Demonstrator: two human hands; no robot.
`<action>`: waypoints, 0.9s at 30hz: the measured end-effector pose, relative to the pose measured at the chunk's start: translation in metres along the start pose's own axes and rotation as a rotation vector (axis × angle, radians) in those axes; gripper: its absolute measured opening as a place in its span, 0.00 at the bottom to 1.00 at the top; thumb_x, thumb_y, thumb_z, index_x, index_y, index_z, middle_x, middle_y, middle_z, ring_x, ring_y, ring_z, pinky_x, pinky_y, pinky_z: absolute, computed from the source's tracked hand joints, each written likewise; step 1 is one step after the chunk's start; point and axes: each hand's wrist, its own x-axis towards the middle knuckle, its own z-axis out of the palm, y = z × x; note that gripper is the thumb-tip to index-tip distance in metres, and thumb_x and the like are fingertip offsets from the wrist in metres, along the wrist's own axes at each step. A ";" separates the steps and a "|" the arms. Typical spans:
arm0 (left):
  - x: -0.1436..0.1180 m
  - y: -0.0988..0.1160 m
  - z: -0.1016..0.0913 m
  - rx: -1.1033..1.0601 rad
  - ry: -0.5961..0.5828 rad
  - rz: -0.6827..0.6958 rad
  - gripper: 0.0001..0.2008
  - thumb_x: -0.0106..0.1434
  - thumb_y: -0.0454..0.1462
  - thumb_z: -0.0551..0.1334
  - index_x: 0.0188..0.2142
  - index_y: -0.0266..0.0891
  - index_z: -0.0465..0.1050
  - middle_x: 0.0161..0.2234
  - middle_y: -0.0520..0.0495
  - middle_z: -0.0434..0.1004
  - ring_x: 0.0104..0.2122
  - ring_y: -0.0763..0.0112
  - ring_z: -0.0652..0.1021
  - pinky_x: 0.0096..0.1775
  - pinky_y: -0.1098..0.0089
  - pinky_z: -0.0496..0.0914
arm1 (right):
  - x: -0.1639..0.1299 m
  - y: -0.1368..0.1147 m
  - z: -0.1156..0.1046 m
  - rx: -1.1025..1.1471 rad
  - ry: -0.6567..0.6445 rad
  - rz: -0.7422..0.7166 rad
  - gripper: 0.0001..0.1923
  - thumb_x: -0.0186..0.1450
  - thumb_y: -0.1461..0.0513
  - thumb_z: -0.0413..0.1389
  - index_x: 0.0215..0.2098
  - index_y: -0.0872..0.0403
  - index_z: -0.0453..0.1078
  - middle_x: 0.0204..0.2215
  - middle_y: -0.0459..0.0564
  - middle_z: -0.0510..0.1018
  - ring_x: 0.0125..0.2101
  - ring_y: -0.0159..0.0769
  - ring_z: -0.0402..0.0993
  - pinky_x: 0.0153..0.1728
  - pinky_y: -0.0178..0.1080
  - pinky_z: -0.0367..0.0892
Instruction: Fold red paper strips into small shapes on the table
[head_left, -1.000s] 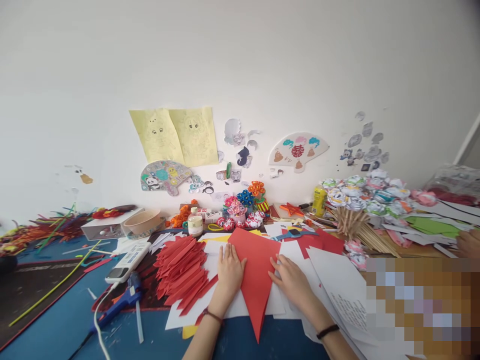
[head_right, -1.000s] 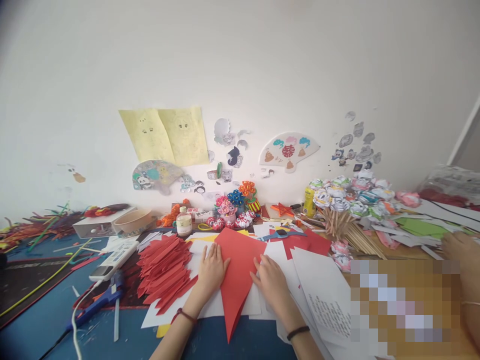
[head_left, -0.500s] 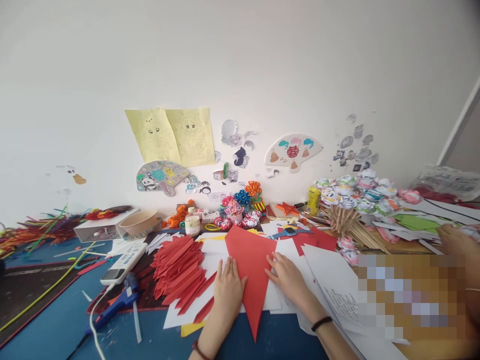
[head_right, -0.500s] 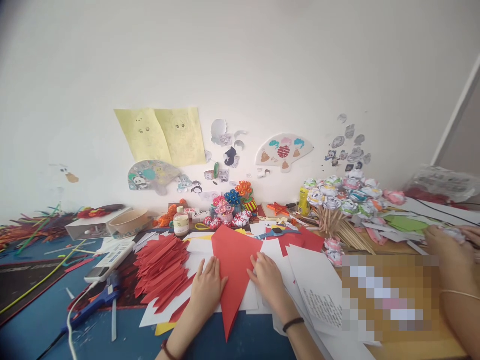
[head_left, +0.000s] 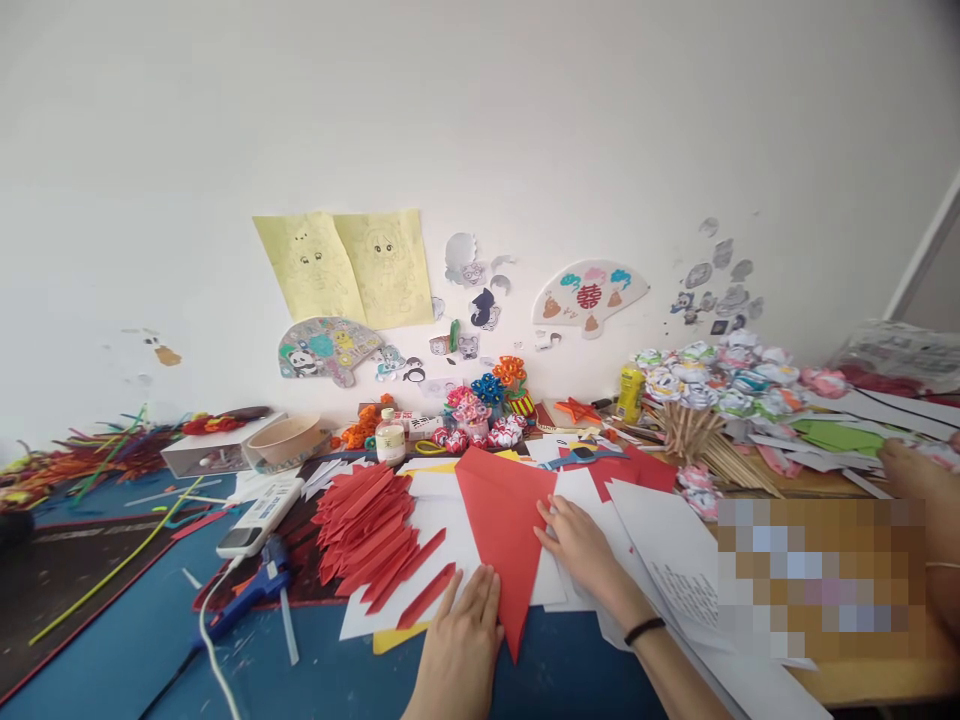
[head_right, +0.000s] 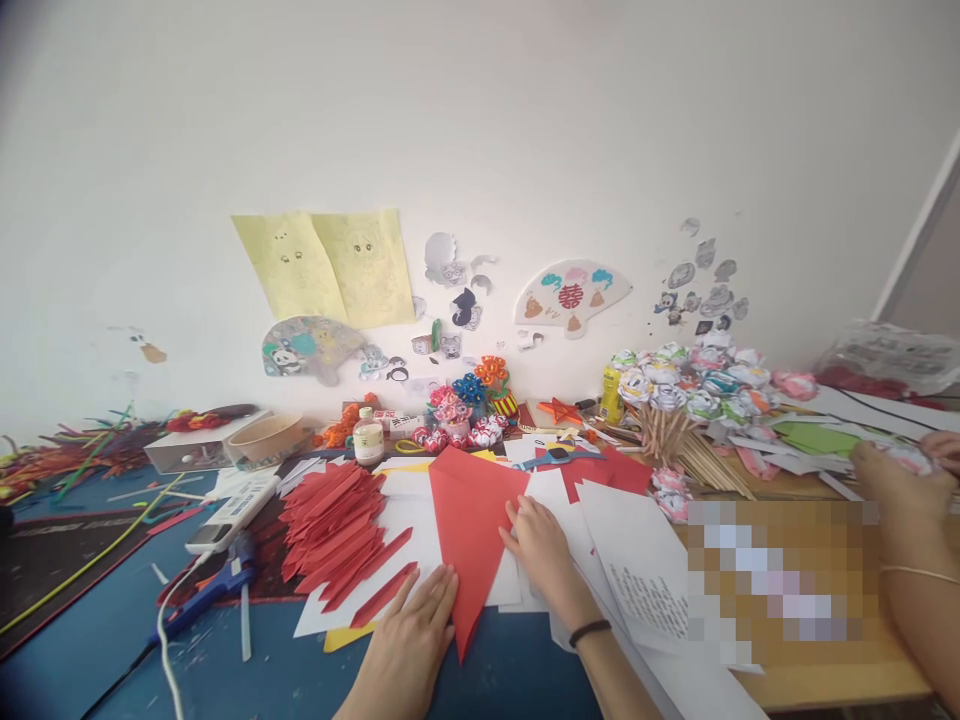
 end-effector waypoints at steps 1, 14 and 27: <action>-0.005 0.002 0.001 -0.005 0.000 0.020 0.21 0.67 0.37 0.50 0.58 0.38 0.63 0.57 0.42 0.67 0.56 0.59 0.68 0.56 0.54 0.63 | 0.000 0.000 -0.001 0.002 -0.001 0.000 0.20 0.66 0.59 0.49 0.53 0.58 0.69 0.52 0.61 0.70 0.53 0.48 0.64 0.53 0.45 0.60; -0.041 0.007 0.013 0.136 0.488 0.376 0.18 0.67 0.47 0.52 0.49 0.41 0.71 0.45 0.54 0.79 0.47 0.68 0.75 0.61 0.66 0.51 | -0.002 -0.008 -0.010 0.006 -0.026 0.029 0.20 0.66 0.59 0.48 0.53 0.59 0.69 0.53 0.61 0.70 0.55 0.47 0.63 0.53 0.43 0.59; 0.064 -0.010 0.005 0.101 0.137 -0.238 0.15 0.63 0.30 0.55 0.47 0.30 0.73 0.48 0.32 0.74 0.51 0.54 0.72 0.54 0.52 0.60 | -0.007 -0.004 0.002 -0.046 0.085 0.038 0.20 0.65 0.60 0.48 0.53 0.53 0.69 0.55 0.56 0.68 0.56 0.46 0.62 0.54 0.46 0.59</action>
